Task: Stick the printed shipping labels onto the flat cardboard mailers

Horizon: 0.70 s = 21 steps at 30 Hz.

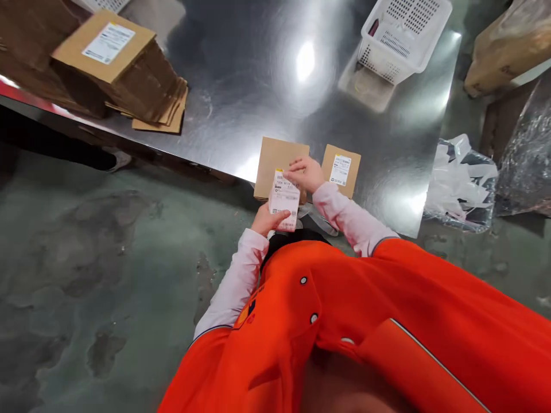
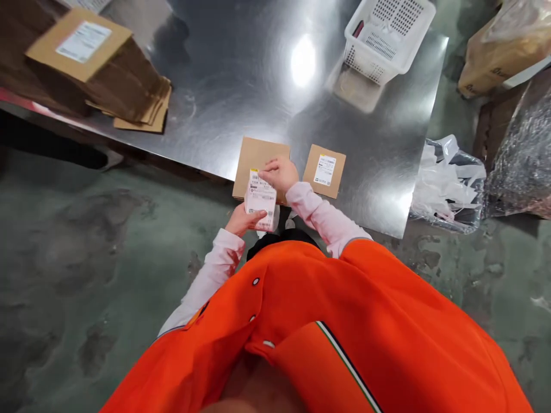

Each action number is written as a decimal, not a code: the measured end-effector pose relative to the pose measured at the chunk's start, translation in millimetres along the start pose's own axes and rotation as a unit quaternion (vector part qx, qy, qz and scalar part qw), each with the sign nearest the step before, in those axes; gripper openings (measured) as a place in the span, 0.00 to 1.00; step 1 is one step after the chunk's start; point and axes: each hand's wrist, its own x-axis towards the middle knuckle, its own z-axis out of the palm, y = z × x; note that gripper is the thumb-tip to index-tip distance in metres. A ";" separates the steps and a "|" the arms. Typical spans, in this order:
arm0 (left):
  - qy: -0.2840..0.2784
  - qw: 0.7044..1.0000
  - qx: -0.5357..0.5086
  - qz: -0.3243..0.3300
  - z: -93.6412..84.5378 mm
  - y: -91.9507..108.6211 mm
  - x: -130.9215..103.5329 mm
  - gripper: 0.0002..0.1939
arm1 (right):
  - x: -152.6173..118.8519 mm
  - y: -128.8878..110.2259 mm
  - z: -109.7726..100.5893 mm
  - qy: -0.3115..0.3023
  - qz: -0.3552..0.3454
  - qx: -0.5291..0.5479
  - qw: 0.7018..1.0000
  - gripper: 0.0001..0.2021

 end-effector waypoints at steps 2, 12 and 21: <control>-0.033 0.999 -0.006 -0.043 -12.3 -4.6 5.5 0.36 | 40.5 9.7 5.0 0.030 0.018 -0.035 0.999 0.09; -0.030 0.995 0.023 -0.097 -46.7 -56.5 -34.8 0.37 | 73.8 18.8 34.8 -0.014 -0.035 -0.245 0.969 0.42; 0.073 0.993 -0.002 0.093 -70.2 36.1 -30.4 0.33 | 14.0 19.2 58.9 -0.152 -0.190 -0.271 0.931 0.36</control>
